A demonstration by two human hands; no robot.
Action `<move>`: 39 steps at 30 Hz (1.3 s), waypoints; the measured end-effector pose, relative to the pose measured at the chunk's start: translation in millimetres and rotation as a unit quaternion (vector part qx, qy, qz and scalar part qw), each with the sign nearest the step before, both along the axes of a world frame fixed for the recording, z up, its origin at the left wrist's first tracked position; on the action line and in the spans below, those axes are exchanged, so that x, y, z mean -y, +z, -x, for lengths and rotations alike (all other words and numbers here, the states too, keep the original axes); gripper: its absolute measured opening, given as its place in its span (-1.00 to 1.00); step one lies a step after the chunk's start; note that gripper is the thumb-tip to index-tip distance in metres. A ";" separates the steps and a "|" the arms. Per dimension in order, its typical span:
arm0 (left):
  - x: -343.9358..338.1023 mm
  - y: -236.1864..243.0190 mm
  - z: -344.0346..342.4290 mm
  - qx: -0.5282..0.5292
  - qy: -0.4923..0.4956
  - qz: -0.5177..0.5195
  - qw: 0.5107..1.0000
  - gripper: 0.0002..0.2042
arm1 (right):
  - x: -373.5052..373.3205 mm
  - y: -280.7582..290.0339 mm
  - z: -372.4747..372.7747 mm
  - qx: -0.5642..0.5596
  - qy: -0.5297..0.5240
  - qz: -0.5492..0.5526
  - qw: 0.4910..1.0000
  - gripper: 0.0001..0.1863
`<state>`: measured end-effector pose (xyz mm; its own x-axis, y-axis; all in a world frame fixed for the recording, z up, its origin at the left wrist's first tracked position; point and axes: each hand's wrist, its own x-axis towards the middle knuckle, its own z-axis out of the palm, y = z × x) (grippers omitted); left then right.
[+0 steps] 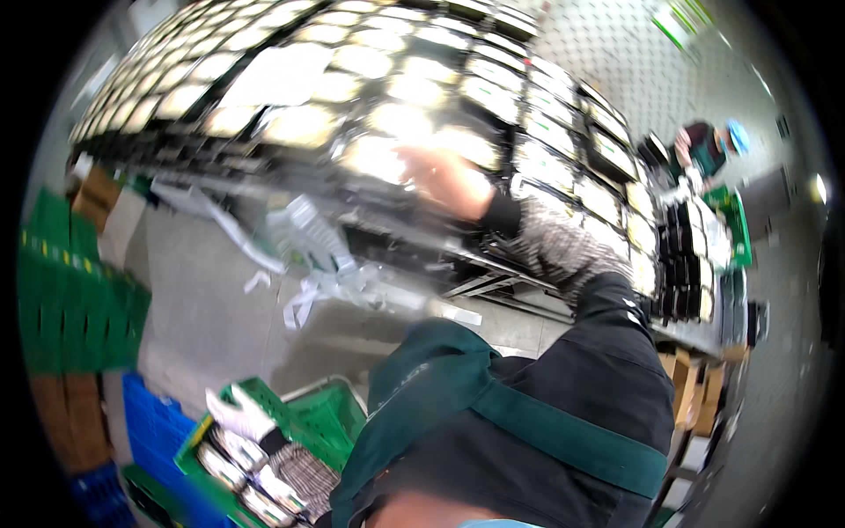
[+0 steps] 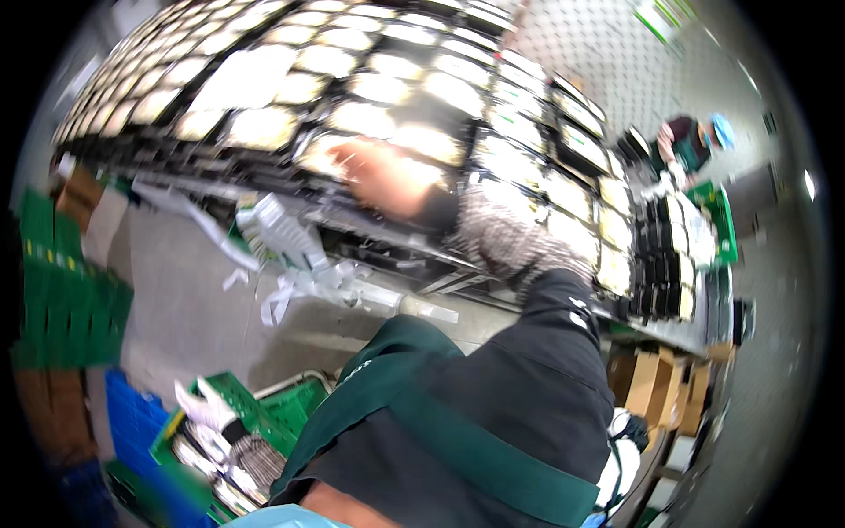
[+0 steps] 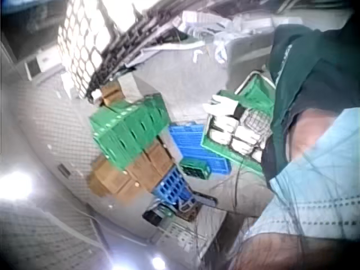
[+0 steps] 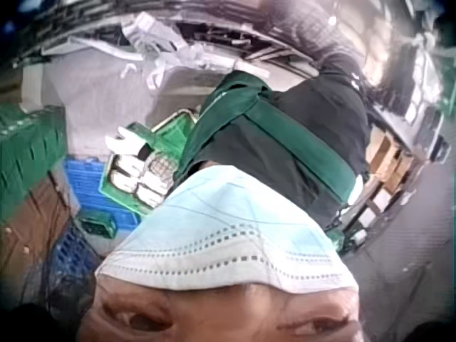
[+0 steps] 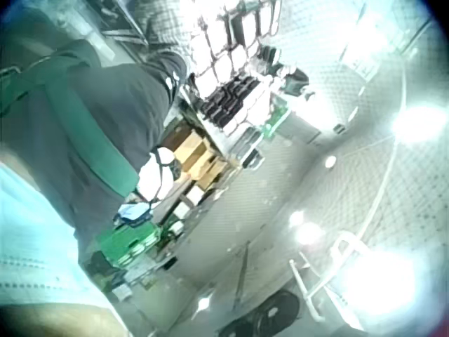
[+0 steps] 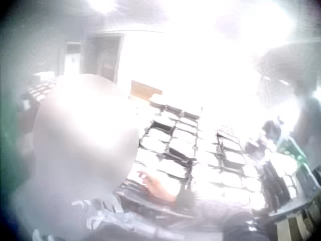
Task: The person repeatedly picks up plastic trays containing food items, places them into green crates, and then transfers them to a large rack. The person also handles empty black trays and stacks them in a crate.
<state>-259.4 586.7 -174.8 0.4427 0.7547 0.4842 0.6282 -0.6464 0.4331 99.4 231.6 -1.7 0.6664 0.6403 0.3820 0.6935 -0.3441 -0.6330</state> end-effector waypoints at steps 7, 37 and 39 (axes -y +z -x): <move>238.7 116.3 -469.3 0.017 -0.555 0.114 0.824 -0.51 | 481.9 -10.7 -173.1 0.354 -0.540 0.241 0.725 -0.61; 137.7 120.4 -29.6 0.220 0.153 0.263 0.927 -0.68 | -3.0 89.1 -78.2 0.216 0.065 0.162 0.961 -0.73; 154.9 63.1 91.2 0.302 0.250 0.281 0.876 -0.69 | -121.8 20.7 -35.1 0.107 0.245 0.149 0.952 -0.73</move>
